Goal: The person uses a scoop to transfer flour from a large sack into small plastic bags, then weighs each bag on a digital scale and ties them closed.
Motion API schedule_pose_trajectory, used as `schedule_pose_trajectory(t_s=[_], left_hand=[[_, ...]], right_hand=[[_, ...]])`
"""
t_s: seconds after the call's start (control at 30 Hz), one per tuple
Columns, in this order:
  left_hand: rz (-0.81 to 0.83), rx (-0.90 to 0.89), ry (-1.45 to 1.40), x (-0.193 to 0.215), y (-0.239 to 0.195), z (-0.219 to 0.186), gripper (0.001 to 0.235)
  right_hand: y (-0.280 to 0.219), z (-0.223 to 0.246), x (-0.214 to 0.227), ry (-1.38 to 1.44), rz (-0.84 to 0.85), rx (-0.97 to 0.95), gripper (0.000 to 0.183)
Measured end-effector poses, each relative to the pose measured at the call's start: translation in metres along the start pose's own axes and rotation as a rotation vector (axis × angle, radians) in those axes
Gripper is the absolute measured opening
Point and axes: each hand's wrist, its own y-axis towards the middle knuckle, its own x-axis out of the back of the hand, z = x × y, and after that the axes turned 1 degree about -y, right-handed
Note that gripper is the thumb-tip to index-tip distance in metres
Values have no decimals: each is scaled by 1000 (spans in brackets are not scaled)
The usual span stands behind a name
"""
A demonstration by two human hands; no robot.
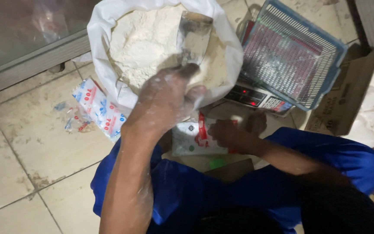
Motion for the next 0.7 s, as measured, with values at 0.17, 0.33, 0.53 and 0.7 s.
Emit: schedule_pose_trajectory(t_s=[0.17,0.33,0.53,0.7], left_hand=[[-18,-439,-256,-14,0,-24,51],[266,-258,-530,-3,-5,-56,55],[59,-279,-800,-11,21,-33,57],[-51,-135,-1118,-7,32,-32,35]], right_hand=[[-64,-20,77,-30,-378,401,19],[-118,-15,249,872,-455,325,24],[-141,-32,320,1360,-693,176,31],[-125,-70,311,1626,-697,687,86]])
